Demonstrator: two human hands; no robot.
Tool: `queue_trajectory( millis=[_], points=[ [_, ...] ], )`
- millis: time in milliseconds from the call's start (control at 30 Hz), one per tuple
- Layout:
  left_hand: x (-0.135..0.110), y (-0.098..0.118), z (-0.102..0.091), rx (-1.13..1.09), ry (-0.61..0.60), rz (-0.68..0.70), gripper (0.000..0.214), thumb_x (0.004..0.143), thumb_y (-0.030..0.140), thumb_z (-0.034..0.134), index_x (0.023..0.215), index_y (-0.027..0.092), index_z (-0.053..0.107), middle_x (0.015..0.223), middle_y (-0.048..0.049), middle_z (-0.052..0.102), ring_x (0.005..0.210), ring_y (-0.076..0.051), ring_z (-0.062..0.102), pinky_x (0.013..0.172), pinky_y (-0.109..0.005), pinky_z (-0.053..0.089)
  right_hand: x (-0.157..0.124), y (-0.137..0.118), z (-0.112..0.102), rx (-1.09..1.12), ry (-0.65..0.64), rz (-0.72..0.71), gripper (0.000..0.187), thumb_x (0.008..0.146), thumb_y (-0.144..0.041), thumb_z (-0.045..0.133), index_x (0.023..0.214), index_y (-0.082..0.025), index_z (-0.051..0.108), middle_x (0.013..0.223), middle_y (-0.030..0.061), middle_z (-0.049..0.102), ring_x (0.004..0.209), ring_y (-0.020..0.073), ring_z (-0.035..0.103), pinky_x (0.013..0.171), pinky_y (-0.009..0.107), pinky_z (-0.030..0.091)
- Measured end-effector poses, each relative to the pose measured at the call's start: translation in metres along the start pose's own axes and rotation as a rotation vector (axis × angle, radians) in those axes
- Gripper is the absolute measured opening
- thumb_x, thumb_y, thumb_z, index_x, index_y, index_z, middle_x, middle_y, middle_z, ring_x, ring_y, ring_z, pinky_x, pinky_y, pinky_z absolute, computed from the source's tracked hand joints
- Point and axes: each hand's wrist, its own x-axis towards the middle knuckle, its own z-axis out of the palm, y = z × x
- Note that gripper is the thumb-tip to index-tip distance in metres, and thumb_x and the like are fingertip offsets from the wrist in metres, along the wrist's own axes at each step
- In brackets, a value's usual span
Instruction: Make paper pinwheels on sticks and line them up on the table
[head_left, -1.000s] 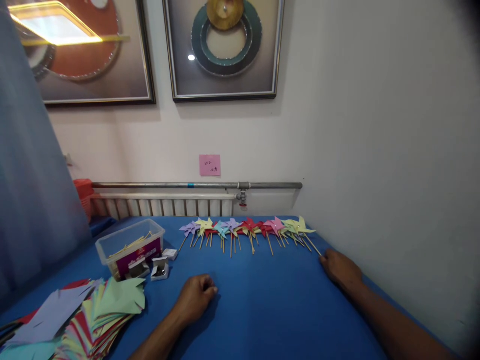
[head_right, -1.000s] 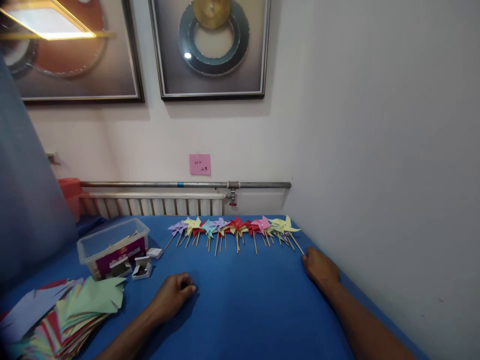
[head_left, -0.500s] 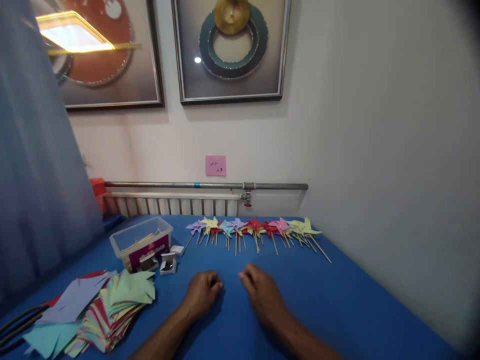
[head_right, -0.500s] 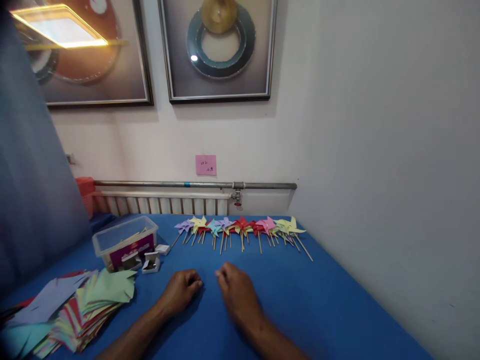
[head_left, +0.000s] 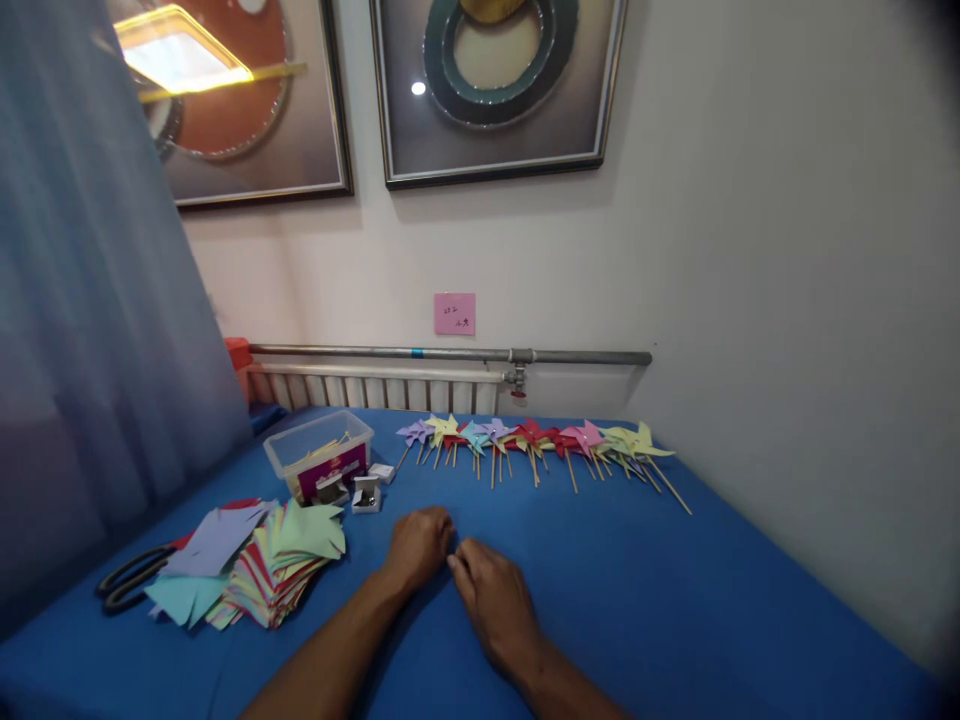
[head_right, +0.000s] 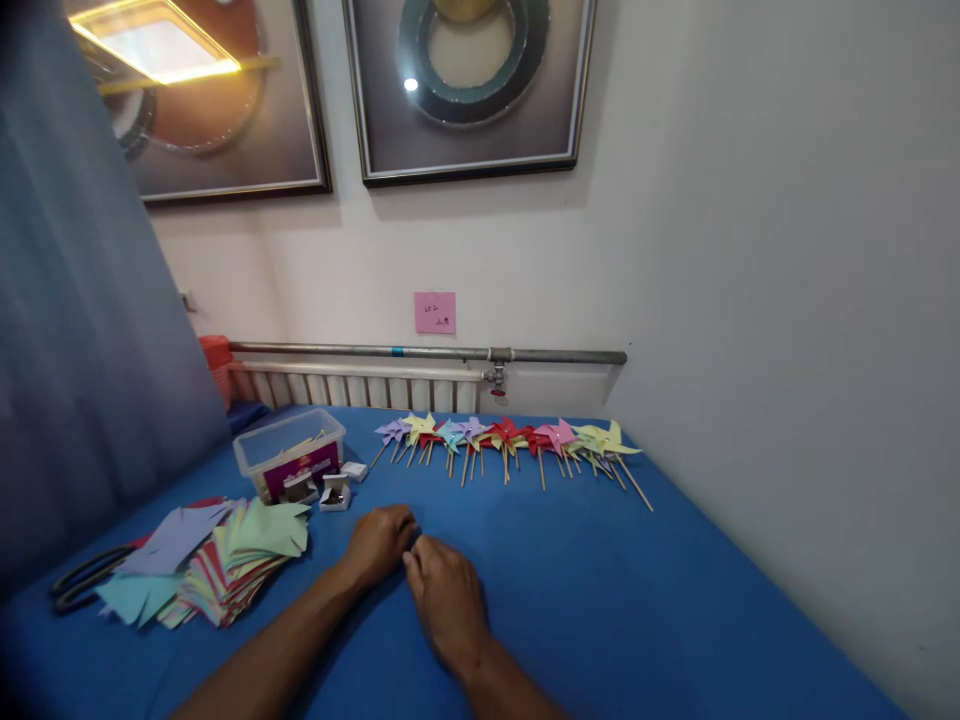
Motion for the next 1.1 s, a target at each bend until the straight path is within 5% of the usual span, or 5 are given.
queue_trajectory(
  millis=[300,567,733,900,1100],
  points=[
    [-0.047,-0.010,-0.020,0.079,0.039,-0.021,0.030,0.101,0.022,0.043,0.098,0.018,0.072,0.100,-0.0119,0.073,0.085,-0.022,0.066,0.074,-0.033,0.038,0.002,0.013,0.000,0.176,-0.007,0.112,0.034,0.102,-0.040,0.044,0.072,-0.026,0.049,0.067,-0.0001,0.066,0.059,0.0175,0.060,0.060,0.028,0.036],
    [-0.105,-0.078,-0.062,0.469,0.248,-0.128,0.031,0.097,0.013,0.045,0.104,0.018,0.075,0.115,-0.0143,0.071,0.105,-0.029,0.062,0.092,-0.041,0.041,0.005,0.010,0.000,0.252,-0.049,0.180,0.035,0.100,-0.044,0.044,0.071,-0.025,0.048,0.065,-0.0008,0.064,0.059,0.0172,0.057,0.060,0.028,0.035],
    [-0.110,-0.104,-0.089,0.550,0.210,-0.218,0.029,0.091,0.017,0.054,0.111,0.016,0.074,0.127,-0.0169,0.069,0.120,-0.033,0.059,0.100,-0.046,0.037,0.005,0.010,0.000,0.281,-0.031,0.182,0.037,0.100,-0.045,0.042,0.069,-0.025,0.046,0.063,-0.0016,0.061,0.057,0.0160,0.053,0.058,0.027,0.034],
    [-0.109,-0.102,-0.081,0.522,0.168,-0.234,0.034,0.098,0.019,0.043,0.090,0.017,0.077,0.104,-0.0148,0.074,0.105,-0.031,0.064,0.096,-0.046,0.037,0.005,0.010,-0.001,0.284,-0.043,0.195,0.037,0.099,-0.047,0.042,0.069,-0.026,0.045,0.062,-0.0010,0.060,0.057,0.0168,0.054,0.057,0.028,0.033],
    [-0.102,-0.097,-0.077,0.538,0.230,-0.160,0.027,0.090,0.017,0.054,0.107,0.017,0.075,0.126,-0.0168,0.069,0.122,-0.034,0.058,0.106,-0.050,0.033,0.007,0.011,0.000,0.286,-0.049,0.190,0.037,0.098,-0.048,0.043,0.068,-0.026,0.046,0.062,-0.0005,0.061,0.057,0.0176,0.055,0.059,0.028,0.034]
  ],
)
